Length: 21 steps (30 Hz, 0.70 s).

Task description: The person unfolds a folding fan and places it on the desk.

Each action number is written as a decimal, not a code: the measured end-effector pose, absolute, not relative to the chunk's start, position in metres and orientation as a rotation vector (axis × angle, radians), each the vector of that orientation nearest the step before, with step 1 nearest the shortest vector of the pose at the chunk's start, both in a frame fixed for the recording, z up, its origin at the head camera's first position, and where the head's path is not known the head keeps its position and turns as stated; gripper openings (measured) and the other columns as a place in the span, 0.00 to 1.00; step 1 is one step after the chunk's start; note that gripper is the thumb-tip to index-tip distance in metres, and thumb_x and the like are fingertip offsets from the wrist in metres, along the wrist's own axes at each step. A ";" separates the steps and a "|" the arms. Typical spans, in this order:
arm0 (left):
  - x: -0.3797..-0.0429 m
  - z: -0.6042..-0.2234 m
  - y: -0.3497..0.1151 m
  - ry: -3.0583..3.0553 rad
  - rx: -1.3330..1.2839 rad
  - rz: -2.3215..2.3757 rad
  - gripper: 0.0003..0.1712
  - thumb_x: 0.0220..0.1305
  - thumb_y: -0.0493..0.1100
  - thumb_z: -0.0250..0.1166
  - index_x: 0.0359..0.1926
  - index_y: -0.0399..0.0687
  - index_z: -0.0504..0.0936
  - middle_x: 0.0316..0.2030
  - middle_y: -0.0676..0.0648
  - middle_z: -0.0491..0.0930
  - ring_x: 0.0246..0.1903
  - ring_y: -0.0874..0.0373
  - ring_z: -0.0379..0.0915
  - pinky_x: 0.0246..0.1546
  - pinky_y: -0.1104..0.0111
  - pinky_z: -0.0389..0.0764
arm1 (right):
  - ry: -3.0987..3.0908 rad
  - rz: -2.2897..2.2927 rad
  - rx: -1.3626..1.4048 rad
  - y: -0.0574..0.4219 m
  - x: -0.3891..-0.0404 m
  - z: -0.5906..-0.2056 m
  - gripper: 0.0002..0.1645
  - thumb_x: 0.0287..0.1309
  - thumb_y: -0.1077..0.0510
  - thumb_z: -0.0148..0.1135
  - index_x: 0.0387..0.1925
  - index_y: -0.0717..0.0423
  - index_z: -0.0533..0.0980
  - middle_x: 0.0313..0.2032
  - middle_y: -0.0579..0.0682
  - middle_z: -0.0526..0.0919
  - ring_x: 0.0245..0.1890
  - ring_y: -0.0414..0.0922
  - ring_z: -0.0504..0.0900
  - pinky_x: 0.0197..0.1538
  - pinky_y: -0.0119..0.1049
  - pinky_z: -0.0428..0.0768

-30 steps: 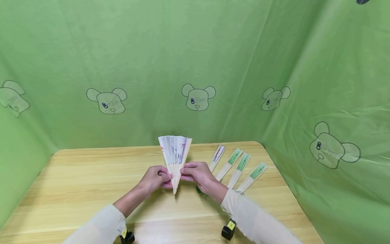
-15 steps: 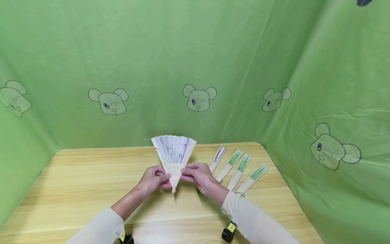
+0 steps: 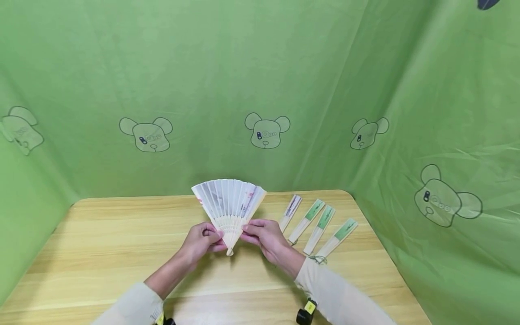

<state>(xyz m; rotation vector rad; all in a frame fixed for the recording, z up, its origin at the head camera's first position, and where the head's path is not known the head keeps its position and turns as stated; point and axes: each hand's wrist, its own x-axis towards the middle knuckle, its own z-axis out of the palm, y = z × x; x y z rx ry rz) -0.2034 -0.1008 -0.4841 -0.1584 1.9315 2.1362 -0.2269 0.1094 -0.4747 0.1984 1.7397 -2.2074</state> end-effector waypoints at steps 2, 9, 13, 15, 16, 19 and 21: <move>-0.202 -0.485 -0.102 1.926 -0.161 2.145 0.06 0.70 0.29 0.63 0.42 0.29 0.74 0.29 0.45 0.81 0.30 0.59 0.84 0.39 0.69 0.94 | 1.729 -2.214 0.204 0.109 -0.226 -0.475 0.21 0.65 0.74 0.60 0.58 0.80 0.73 0.39 0.58 0.85 0.37 0.43 0.90 0.52 0.34 0.92; -0.199 -0.488 -0.105 1.899 -0.188 2.197 0.07 0.70 0.28 0.61 0.45 0.27 0.73 0.30 0.45 0.81 0.31 0.58 0.84 0.41 0.70 0.93 | 1.704 -2.236 0.214 0.106 -0.222 -0.477 0.20 0.66 0.74 0.59 0.58 0.80 0.73 0.41 0.60 0.86 0.37 0.44 0.91 0.52 0.33 0.92; -0.197 -0.489 -0.106 1.878 -0.202 2.228 0.08 0.71 0.28 0.60 0.47 0.26 0.72 0.31 0.45 0.80 0.31 0.58 0.84 0.42 0.70 0.93 | 1.690 -2.251 0.210 0.106 -0.220 -0.478 0.20 0.67 0.73 0.59 0.57 0.80 0.72 0.42 0.61 0.86 0.38 0.44 0.91 0.53 0.33 0.91; -0.196 -0.489 -0.107 1.862 -0.207 2.241 0.09 0.71 0.28 0.60 0.48 0.26 0.72 0.32 0.44 0.80 0.31 0.58 0.85 0.43 0.70 0.93 | 1.680 -2.258 0.207 0.106 -0.220 -0.478 0.20 0.67 0.73 0.59 0.57 0.80 0.72 0.43 0.62 0.87 0.39 0.44 0.91 0.53 0.33 0.91; -0.195 -0.489 -0.107 1.854 -0.209 2.248 0.09 0.71 0.28 0.60 0.48 0.26 0.72 0.32 0.44 0.81 0.32 0.58 0.85 0.43 0.70 0.93 | 1.674 -2.262 0.204 0.106 -0.219 -0.478 0.20 0.67 0.73 0.59 0.57 0.81 0.72 0.43 0.62 0.87 0.39 0.45 0.91 0.53 0.33 0.91; -0.194 -0.489 -0.108 1.832 -0.222 2.265 0.09 0.71 0.28 0.59 0.48 0.25 0.71 0.32 0.44 0.81 0.32 0.58 0.85 0.44 0.70 0.93 | 1.664 -2.270 0.195 0.106 -0.218 -0.478 0.20 0.67 0.73 0.58 0.58 0.81 0.72 0.45 0.64 0.86 0.40 0.45 0.91 0.54 0.33 0.90; -0.194 -0.490 -0.109 1.822 -0.232 2.275 0.09 0.72 0.28 0.59 0.48 0.26 0.71 0.32 0.44 0.81 0.32 0.58 0.85 0.44 0.70 0.93 | 1.662 -2.273 0.192 0.106 -0.217 -0.478 0.20 0.67 0.73 0.58 0.58 0.81 0.72 0.45 0.64 0.86 0.41 0.46 0.91 0.55 0.33 0.90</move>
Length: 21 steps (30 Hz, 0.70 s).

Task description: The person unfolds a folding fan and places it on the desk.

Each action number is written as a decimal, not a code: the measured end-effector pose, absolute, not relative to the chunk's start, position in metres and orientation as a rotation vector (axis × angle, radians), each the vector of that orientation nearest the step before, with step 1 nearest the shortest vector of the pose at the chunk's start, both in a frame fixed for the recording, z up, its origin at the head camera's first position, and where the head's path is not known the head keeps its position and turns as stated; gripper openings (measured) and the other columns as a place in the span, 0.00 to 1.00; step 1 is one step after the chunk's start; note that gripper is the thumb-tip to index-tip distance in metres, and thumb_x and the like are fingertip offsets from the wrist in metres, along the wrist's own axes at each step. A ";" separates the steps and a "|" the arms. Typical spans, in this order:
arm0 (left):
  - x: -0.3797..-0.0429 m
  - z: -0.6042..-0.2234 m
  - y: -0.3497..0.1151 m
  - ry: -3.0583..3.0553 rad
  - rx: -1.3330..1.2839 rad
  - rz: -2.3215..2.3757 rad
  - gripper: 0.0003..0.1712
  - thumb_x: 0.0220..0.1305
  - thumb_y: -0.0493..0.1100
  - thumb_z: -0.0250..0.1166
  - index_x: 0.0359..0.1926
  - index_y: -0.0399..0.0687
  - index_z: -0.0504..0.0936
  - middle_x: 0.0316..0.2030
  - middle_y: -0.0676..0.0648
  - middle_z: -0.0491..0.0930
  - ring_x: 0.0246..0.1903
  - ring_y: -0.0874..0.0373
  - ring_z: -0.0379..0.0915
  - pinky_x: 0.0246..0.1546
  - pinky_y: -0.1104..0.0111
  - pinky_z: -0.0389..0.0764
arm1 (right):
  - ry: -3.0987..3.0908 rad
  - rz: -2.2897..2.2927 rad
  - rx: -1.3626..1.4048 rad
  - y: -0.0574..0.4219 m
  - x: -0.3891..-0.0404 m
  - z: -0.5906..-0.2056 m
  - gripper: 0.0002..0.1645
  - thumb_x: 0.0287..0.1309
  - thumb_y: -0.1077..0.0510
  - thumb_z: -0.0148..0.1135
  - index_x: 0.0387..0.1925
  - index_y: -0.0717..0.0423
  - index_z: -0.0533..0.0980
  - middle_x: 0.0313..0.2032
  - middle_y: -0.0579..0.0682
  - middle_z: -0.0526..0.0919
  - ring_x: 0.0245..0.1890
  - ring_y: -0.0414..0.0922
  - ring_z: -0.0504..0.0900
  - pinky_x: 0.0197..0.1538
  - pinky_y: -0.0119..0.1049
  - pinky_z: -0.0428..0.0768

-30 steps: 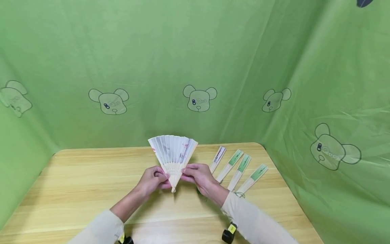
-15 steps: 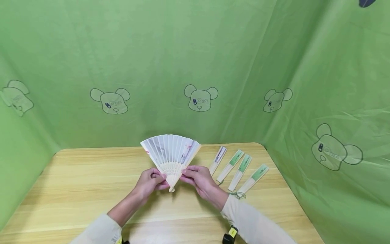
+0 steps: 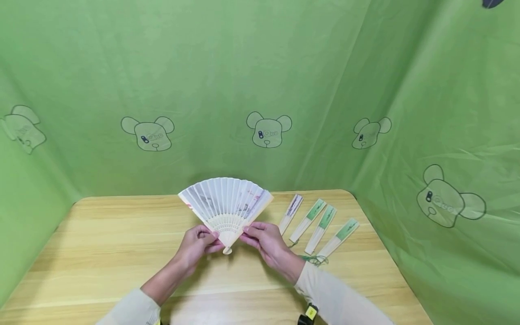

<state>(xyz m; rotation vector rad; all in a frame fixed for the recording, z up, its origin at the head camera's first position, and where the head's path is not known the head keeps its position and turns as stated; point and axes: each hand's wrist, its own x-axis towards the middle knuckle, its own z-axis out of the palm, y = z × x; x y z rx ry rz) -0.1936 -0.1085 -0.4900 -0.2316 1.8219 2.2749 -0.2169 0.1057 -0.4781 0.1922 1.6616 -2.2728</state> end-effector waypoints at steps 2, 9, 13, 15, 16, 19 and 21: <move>-0.193 -0.490 -0.109 1.816 -0.242 2.285 0.09 0.72 0.28 0.59 0.48 0.26 0.71 0.33 0.44 0.81 0.33 0.58 0.85 0.44 0.71 0.93 | 1.664 -2.275 0.188 0.106 -0.215 -0.478 0.20 0.68 0.72 0.58 0.58 0.81 0.72 0.45 0.63 0.86 0.41 0.46 0.91 0.55 0.33 0.90; -0.189 -0.491 -0.108 1.792 -0.268 2.326 0.09 0.72 0.28 0.58 0.49 0.26 0.70 0.34 0.44 0.82 0.34 0.59 0.85 0.45 0.72 0.92 | 1.656 -2.273 0.198 0.106 -0.213 -0.479 0.18 0.68 0.72 0.58 0.56 0.80 0.72 0.45 0.62 0.86 0.41 0.46 0.91 0.56 0.34 0.90; -0.188 -0.493 -0.109 1.769 -0.281 2.357 0.10 0.72 0.28 0.58 0.50 0.26 0.69 0.35 0.42 0.82 0.34 0.59 0.85 0.46 0.72 0.92 | 1.632 -2.286 0.208 0.106 -0.212 -0.480 0.18 0.68 0.72 0.58 0.55 0.80 0.72 0.44 0.61 0.86 0.41 0.46 0.91 0.56 0.34 0.90; -0.187 -0.493 -0.109 1.763 -0.288 2.370 0.10 0.72 0.28 0.58 0.50 0.26 0.69 0.36 0.42 0.81 0.34 0.58 0.85 0.47 0.71 0.92 | 1.625 -2.287 0.210 0.106 -0.211 -0.480 0.17 0.68 0.72 0.58 0.55 0.80 0.72 0.43 0.60 0.86 0.40 0.46 0.91 0.55 0.34 0.90; -0.187 -0.494 -0.109 1.758 -0.292 2.377 0.10 0.73 0.28 0.57 0.50 0.26 0.69 0.36 0.43 0.82 0.35 0.58 0.85 0.47 0.71 0.92 | 1.619 -2.289 0.214 0.106 -0.211 -0.480 0.18 0.68 0.72 0.58 0.55 0.80 0.72 0.42 0.60 0.86 0.40 0.46 0.91 0.55 0.34 0.90; -0.186 -0.494 -0.110 1.748 -0.298 2.394 0.10 0.72 0.28 0.57 0.50 0.26 0.69 0.36 0.43 0.81 0.35 0.58 0.85 0.48 0.71 0.92 | 1.606 -2.289 0.222 0.106 -0.210 -0.479 0.17 0.67 0.72 0.59 0.55 0.79 0.72 0.41 0.59 0.86 0.39 0.46 0.91 0.55 0.34 0.90; -0.186 -0.495 -0.110 1.733 -0.303 2.408 0.10 0.72 0.28 0.57 0.51 0.26 0.69 0.37 0.42 0.81 0.36 0.57 0.85 0.49 0.70 0.92 | 1.598 -2.295 0.220 0.106 -0.210 -0.479 0.16 0.67 0.72 0.59 0.53 0.78 0.72 0.40 0.59 0.86 0.39 0.46 0.91 0.55 0.35 0.91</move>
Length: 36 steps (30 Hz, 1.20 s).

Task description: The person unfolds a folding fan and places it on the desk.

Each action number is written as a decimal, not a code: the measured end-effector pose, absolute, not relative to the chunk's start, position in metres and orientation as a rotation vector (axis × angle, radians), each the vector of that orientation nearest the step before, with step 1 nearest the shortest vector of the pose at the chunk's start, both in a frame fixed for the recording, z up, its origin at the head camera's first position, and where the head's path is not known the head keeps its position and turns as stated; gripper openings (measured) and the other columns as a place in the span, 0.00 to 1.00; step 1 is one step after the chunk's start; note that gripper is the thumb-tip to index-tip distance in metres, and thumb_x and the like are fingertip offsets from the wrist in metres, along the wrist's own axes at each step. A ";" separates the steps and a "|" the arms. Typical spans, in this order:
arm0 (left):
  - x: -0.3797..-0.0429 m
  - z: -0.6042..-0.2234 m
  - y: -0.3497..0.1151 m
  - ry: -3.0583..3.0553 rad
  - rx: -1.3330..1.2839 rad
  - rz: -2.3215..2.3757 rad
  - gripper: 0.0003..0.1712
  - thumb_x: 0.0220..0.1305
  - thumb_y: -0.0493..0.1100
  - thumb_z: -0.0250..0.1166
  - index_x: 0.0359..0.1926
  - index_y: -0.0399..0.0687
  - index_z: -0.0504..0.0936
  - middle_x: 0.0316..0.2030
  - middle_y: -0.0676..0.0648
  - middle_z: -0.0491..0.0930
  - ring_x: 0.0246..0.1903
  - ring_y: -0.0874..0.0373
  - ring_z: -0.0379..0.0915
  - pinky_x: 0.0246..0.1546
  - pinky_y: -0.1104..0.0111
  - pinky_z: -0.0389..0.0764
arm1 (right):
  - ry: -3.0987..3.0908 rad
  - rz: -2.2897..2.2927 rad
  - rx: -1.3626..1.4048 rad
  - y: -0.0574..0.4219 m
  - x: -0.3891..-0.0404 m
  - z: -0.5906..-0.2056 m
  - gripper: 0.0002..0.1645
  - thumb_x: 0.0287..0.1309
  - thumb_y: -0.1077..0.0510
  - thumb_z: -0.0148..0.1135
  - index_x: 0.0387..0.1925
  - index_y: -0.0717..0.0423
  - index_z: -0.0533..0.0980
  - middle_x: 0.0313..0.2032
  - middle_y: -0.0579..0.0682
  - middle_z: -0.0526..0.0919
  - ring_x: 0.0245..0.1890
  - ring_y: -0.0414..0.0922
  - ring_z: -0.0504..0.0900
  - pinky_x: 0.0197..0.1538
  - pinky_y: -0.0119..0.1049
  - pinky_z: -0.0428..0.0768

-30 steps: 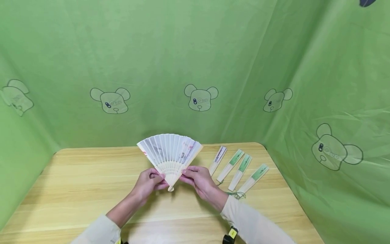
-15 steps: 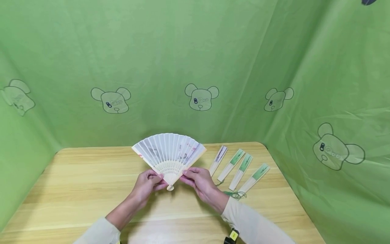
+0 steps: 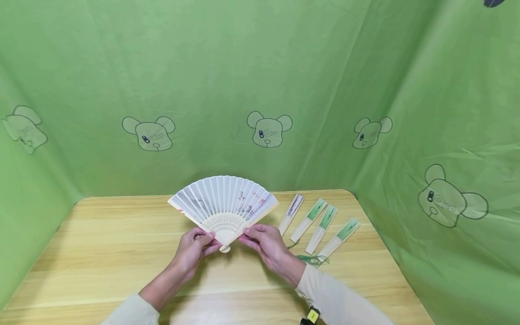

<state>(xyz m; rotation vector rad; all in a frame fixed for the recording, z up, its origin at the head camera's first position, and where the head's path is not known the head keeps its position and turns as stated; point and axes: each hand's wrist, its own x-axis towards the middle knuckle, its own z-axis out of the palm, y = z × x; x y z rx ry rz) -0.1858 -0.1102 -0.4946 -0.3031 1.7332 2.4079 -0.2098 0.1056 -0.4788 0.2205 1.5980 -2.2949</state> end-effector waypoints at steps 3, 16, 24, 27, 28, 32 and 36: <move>-0.185 -0.495 -0.111 1.718 -0.310 2.424 0.10 0.73 0.27 0.56 0.51 0.26 0.68 0.38 0.42 0.81 0.37 0.56 0.85 0.50 0.69 0.92 | 1.589 -2.298 0.220 0.105 -0.209 -0.479 0.13 0.67 0.72 0.59 0.50 0.76 0.73 0.40 0.58 0.86 0.39 0.46 0.91 0.55 0.35 0.91; -0.181 -0.492 -0.112 1.671 -0.357 2.506 0.07 0.74 0.28 0.55 0.49 0.28 0.68 0.36 0.45 0.79 0.36 0.59 0.83 0.50 0.71 0.91 | 1.533 -2.341 0.215 0.103 -0.207 -0.482 0.11 0.67 0.71 0.59 0.49 0.75 0.73 0.40 0.58 0.86 0.41 0.46 0.91 0.57 0.36 0.90; -0.180 -0.491 -0.112 1.658 -0.389 2.535 0.08 0.75 0.28 0.54 0.50 0.27 0.67 0.37 0.46 0.78 0.38 0.60 0.82 0.51 0.73 0.90 | 1.500 -2.376 0.208 0.100 -0.205 -0.483 0.11 0.69 0.71 0.56 0.49 0.75 0.71 0.42 0.57 0.84 0.44 0.47 0.90 0.60 0.36 0.89; -0.182 -0.491 -0.112 1.638 -0.397 2.558 0.09 0.75 0.29 0.54 0.51 0.28 0.67 0.37 0.46 0.78 0.38 0.61 0.82 0.52 0.73 0.90 | 1.483 -2.388 0.199 0.099 -0.204 -0.484 0.09 0.70 0.71 0.56 0.47 0.73 0.70 0.42 0.57 0.84 0.44 0.47 0.90 0.61 0.36 0.88; -0.182 -0.491 -0.112 1.629 -0.399 2.568 0.09 0.75 0.29 0.54 0.52 0.28 0.67 0.38 0.46 0.78 0.38 0.61 0.82 0.52 0.73 0.90 | 1.479 -2.391 0.193 0.099 -0.204 -0.484 0.08 0.70 0.70 0.56 0.47 0.73 0.70 0.42 0.57 0.83 0.45 0.47 0.90 0.61 0.36 0.88; -0.184 -0.491 -0.113 1.597 -0.409 2.600 0.10 0.76 0.30 0.54 0.53 0.28 0.67 0.38 0.47 0.77 0.39 0.61 0.81 0.53 0.72 0.90 | 1.464 -2.400 0.173 0.097 -0.204 -0.484 0.09 0.71 0.70 0.55 0.48 0.73 0.69 0.42 0.57 0.84 0.45 0.47 0.90 0.62 0.36 0.88; -0.185 -0.491 -0.115 1.582 -0.428 2.617 0.10 0.76 0.30 0.54 0.53 0.29 0.67 0.38 0.47 0.77 0.39 0.61 0.81 0.54 0.72 0.90 | 1.452 -2.409 0.162 0.094 -0.204 -0.484 0.13 0.71 0.70 0.55 0.52 0.75 0.68 0.41 0.57 0.85 0.45 0.46 0.90 0.62 0.36 0.88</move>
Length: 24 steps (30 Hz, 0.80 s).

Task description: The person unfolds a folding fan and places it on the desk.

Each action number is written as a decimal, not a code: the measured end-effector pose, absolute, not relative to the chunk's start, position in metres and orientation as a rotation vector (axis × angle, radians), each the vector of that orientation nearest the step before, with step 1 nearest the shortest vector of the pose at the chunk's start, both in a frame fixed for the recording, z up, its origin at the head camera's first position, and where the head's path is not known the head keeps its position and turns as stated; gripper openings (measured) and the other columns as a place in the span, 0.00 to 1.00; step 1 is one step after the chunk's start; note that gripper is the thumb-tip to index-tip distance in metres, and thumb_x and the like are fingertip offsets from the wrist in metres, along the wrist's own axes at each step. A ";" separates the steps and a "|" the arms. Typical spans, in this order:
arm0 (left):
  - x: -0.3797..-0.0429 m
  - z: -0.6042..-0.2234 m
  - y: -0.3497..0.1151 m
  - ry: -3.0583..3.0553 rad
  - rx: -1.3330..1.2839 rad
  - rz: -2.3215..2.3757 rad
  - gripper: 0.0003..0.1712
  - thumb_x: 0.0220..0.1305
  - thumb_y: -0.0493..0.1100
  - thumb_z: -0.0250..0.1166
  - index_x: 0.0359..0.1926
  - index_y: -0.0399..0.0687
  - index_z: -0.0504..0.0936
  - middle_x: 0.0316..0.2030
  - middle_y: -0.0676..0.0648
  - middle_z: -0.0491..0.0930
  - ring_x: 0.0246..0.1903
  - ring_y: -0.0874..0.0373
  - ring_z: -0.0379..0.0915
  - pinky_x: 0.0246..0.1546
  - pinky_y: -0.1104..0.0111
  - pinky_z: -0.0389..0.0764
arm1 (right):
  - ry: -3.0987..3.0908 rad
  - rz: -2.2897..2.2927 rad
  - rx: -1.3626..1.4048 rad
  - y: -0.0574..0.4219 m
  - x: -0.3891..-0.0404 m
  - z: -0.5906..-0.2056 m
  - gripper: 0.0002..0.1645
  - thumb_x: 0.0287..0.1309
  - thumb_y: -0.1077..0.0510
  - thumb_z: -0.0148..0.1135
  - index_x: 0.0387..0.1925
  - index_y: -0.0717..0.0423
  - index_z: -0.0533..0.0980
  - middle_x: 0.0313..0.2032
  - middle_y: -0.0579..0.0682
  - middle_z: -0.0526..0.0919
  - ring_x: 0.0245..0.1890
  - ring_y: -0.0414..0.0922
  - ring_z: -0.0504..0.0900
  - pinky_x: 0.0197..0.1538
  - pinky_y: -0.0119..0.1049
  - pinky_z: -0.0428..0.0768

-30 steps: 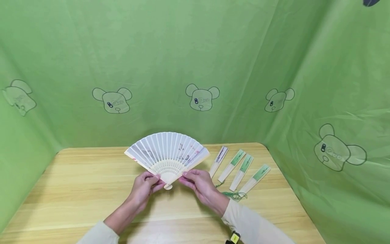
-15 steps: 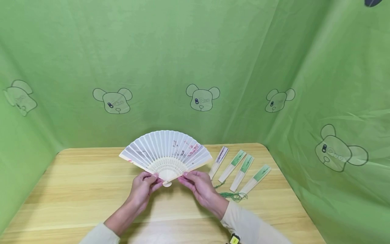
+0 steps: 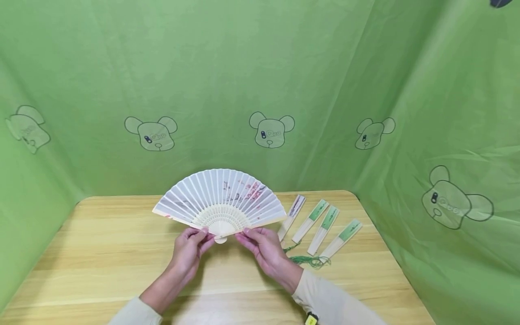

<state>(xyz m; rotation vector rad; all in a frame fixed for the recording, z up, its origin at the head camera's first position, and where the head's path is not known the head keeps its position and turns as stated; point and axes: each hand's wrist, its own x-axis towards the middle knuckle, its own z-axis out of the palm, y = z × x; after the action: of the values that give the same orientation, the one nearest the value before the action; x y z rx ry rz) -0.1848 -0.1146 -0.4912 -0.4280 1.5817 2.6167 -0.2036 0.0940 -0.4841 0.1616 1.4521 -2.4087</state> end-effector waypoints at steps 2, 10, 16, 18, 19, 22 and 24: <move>-0.185 -0.491 -0.115 1.569 -0.438 2.629 0.09 0.76 0.30 0.54 0.53 0.30 0.67 0.38 0.47 0.77 0.40 0.61 0.81 0.54 0.72 0.90 | 1.444 -2.414 0.154 0.093 -0.203 -0.485 0.15 0.71 0.70 0.55 0.54 0.76 0.68 0.41 0.57 0.85 0.45 0.46 0.90 0.61 0.36 0.88; -0.185 -0.490 -0.114 1.531 -0.487 2.669 0.08 0.76 0.29 0.53 0.52 0.32 0.67 0.38 0.49 0.77 0.41 0.61 0.80 0.53 0.73 0.90 | 1.434 -2.414 0.129 0.091 -0.202 -0.486 0.19 0.72 0.69 0.54 0.59 0.79 0.67 0.41 0.56 0.87 0.45 0.45 0.91 0.61 0.35 0.88; -0.185 -0.489 -0.111 1.492 -0.514 2.705 0.07 0.77 0.29 0.52 0.52 0.33 0.66 0.38 0.49 0.77 0.40 0.61 0.79 0.52 0.74 0.90 | 1.421 -2.423 0.124 0.090 -0.200 -0.485 0.20 0.73 0.69 0.54 0.60 0.78 0.67 0.42 0.56 0.87 0.45 0.45 0.90 0.62 0.35 0.87; -0.184 -0.488 -0.110 1.474 -0.518 2.721 0.07 0.77 0.29 0.52 0.52 0.33 0.66 0.38 0.49 0.77 0.40 0.62 0.79 0.53 0.74 0.89 | 1.416 -2.430 0.125 0.090 -0.200 -0.485 0.20 0.73 0.68 0.53 0.60 0.78 0.66 0.42 0.56 0.87 0.46 0.45 0.90 0.62 0.35 0.87; -0.184 -0.488 -0.109 1.468 -0.519 2.728 0.07 0.77 0.29 0.52 0.51 0.34 0.66 0.39 0.49 0.76 0.40 0.62 0.78 0.53 0.74 0.89 | 1.412 -2.434 0.125 0.090 -0.200 -0.485 0.20 0.73 0.68 0.53 0.60 0.78 0.66 0.42 0.56 0.87 0.46 0.45 0.90 0.62 0.35 0.87; -0.183 -0.488 -0.107 1.453 -0.528 2.745 0.06 0.77 0.30 0.52 0.51 0.34 0.66 0.39 0.49 0.76 0.40 0.62 0.78 0.54 0.74 0.89 | 1.403 -2.446 0.128 0.090 -0.199 -0.485 0.20 0.73 0.69 0.53 0.60 0.77 0.66 0.42 0.56 0.87 0.46 0.45 0.90 0.62 0.36 0.87; -0.182 -0.489 -0.106 1.436 -0.539 2.763 0.05 0.77 0.30 0.52 0.50 0.34 0.67 0.38 0.49 0.76 0.40 0.62 0.78 0.54 0.74 0.89 | 1.398 -2.453 0.131 0.090 -0.198 -0.485 0.19 0.73 0.69 0.53 0.59 0.77 0.66 0.42 0.56 0.87 0.45 0.45 0.90 0.62 0.36 0.87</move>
<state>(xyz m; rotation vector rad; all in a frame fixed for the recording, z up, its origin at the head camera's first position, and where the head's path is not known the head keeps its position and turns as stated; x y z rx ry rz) -0.1821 -0.1060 -0.4887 -0.5392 1.4359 2.7627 -0.1981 0.0897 -0.4855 0.1309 1.3975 -2.4530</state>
